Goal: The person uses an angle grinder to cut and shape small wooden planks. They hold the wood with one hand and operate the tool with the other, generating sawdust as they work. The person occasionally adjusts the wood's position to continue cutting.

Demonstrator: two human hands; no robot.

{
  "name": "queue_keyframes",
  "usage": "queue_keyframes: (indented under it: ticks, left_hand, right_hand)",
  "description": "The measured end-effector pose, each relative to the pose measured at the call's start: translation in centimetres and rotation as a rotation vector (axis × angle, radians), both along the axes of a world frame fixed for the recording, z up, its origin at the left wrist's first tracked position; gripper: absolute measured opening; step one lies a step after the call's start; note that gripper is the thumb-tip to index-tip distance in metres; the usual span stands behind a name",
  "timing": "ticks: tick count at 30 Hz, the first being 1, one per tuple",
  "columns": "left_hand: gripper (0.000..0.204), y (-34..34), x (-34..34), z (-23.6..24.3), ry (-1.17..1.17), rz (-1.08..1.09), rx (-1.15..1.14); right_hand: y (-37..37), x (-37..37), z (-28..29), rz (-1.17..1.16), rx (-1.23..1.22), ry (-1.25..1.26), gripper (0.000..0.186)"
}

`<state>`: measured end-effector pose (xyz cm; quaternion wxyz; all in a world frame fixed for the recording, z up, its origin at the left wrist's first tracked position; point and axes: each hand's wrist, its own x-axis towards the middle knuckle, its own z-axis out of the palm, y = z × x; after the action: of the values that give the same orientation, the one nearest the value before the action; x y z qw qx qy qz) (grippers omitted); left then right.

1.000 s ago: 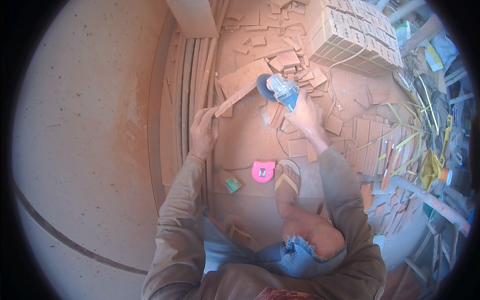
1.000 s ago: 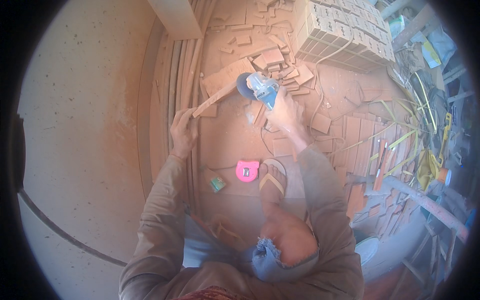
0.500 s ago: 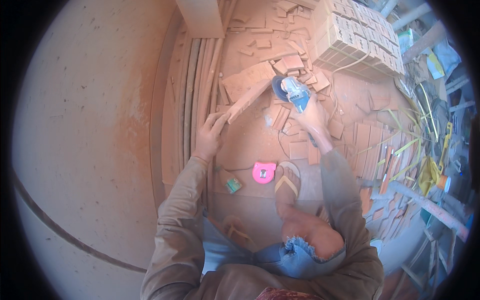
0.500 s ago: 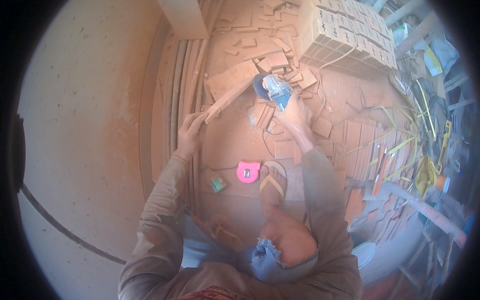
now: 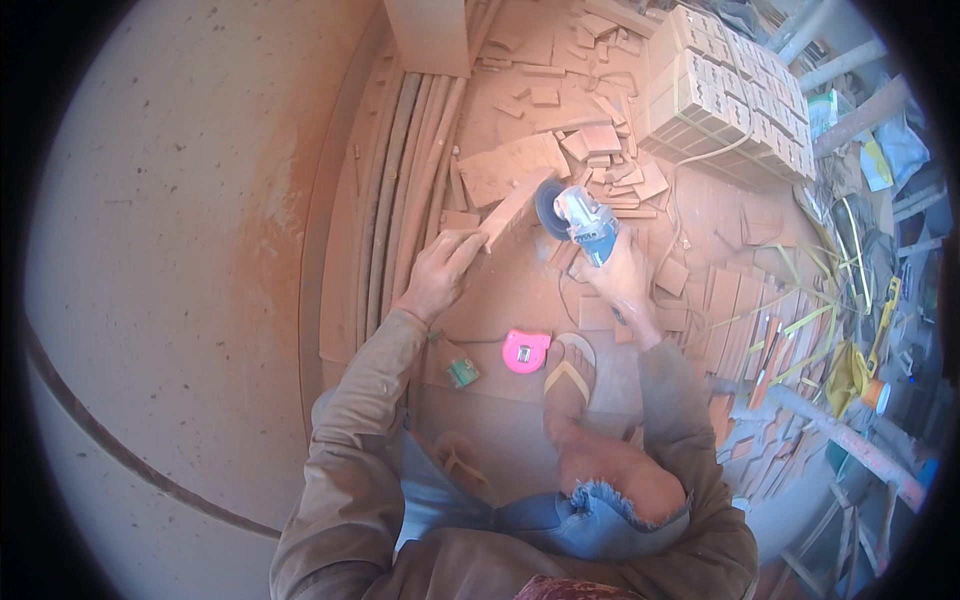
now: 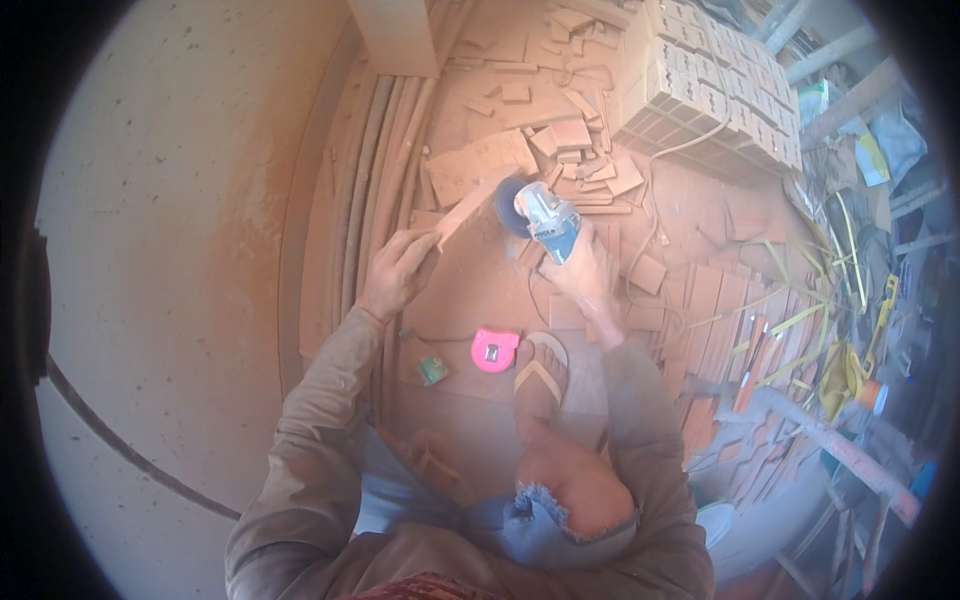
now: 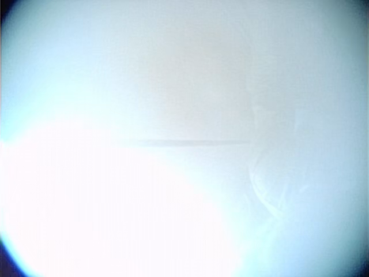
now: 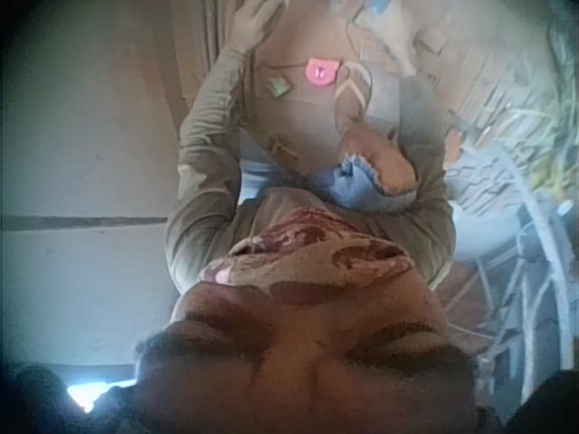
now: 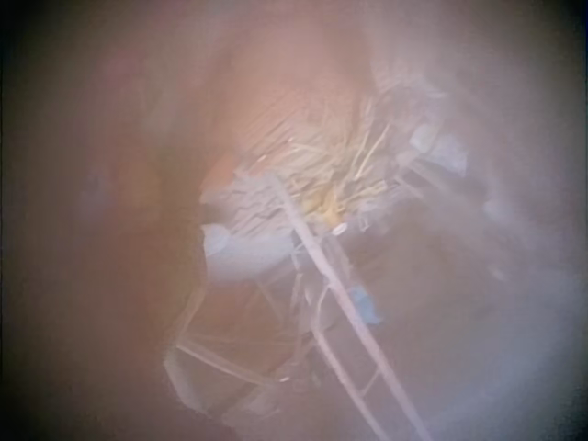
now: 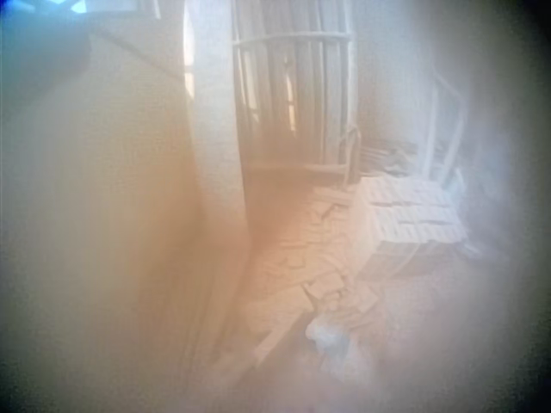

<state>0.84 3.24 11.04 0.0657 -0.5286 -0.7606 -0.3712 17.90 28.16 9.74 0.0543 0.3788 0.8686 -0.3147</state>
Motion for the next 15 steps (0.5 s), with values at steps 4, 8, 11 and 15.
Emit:
queue_keyframes:
  ticks: [4, 8, 11, 15]
  left_hand:
    - [0.033, 0.2, -0.3, -0.6, -0.054, 0.074, 0.042]
    - [0.032, 0.3, -0.5, -0.8, -0.081, 0.101, 0.062]
    - [0.03, 0.3, -0.5, -0.9, -0.116, 0.129, 0.06]
    - [0.028, 0.2, -0.8, -0.3, -0.124, 0.142, 0.054]
  right_hand:
    - [-0.6, -0.1, -0.7, 0.016, 0.031, 0.068, 0.081]
    - [-0.7, -0.4, -0.9, 0.061, 0.072, 0.1, 0.076]
    - [-0.7, -0.6, -1.2, 0.087, 0.098, 0.096, 0.068]
    - [-0.1, -0.7, -2.1, 0.067, 0.123, 0.062, 0.065]
